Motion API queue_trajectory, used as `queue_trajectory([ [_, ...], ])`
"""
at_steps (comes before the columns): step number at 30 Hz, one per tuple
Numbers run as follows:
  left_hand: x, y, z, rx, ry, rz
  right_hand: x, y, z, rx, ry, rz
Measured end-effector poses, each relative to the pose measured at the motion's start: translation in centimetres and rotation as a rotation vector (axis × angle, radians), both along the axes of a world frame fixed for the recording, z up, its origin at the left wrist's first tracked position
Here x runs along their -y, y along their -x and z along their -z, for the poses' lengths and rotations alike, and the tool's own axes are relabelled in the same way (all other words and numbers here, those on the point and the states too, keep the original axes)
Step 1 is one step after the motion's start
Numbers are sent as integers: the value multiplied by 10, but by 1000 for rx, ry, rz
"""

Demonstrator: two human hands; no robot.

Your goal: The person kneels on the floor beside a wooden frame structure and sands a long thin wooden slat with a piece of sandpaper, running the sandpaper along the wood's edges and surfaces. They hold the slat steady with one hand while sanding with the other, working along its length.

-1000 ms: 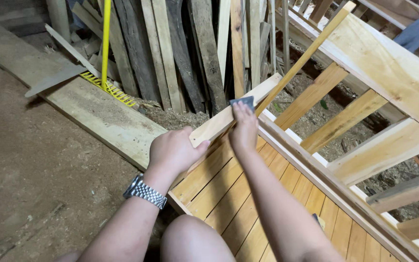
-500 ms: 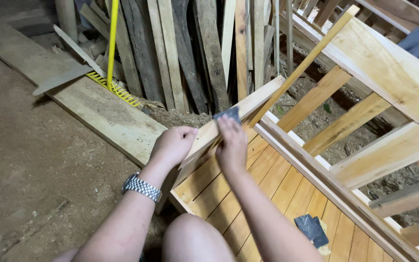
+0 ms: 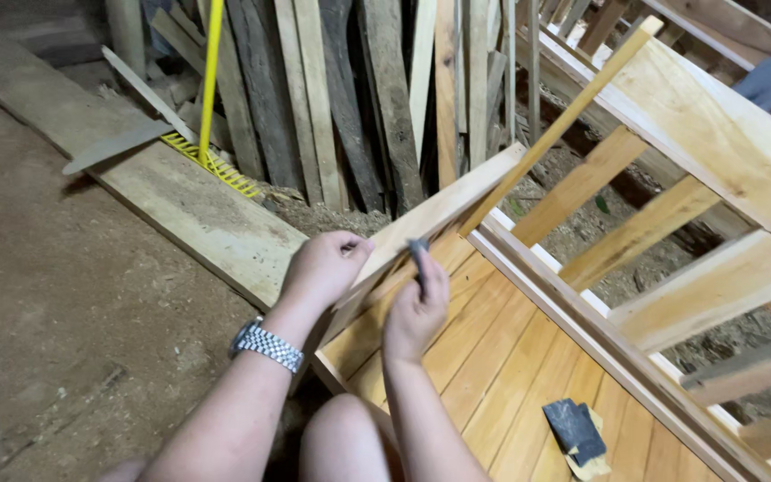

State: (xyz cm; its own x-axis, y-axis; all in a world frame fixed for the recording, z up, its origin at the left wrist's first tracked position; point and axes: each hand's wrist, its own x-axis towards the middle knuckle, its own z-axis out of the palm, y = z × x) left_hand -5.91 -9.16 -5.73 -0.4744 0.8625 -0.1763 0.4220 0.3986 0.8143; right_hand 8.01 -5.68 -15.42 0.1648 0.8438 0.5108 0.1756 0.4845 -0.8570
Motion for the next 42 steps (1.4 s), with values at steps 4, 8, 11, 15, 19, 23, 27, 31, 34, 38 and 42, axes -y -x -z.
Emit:
queue_trajectory([
  [4,-2,-1,6,-2,-2,-3,2,-14,18,-2,210,166],
  [8,-4,2,13,-42,-39,-7,-8,5,25,62,42,77],
  [11,-5,2,13,-84,-120,-9,-16,20,17,-23,134,114],
  [15,-5,0,11,-71,24,2,-6,23,1,43,219,148],
  [19,-5,0,7,-46,-24,-20,25,32,-1,48,148,105],
  [23,-2,1,3,-56,-17,-32,20,41,-4,52,215,153],
  [27,-1,-2,1,-46,-2,-38,15,38,-9,120,389,183],
  [31,-5,-2,0,-44,21,-33,38,34,-7,125,142,39],
  [34,-4,-1,4,-59,11,-24,44,36,-8,61,206,73],
  [38,-6,-1,8,-68,-30,-47,42,40,-14,150,217,107],
  [42,-7,0,8,-54,-5,-56,50,42,-22,86,152,-6],
])
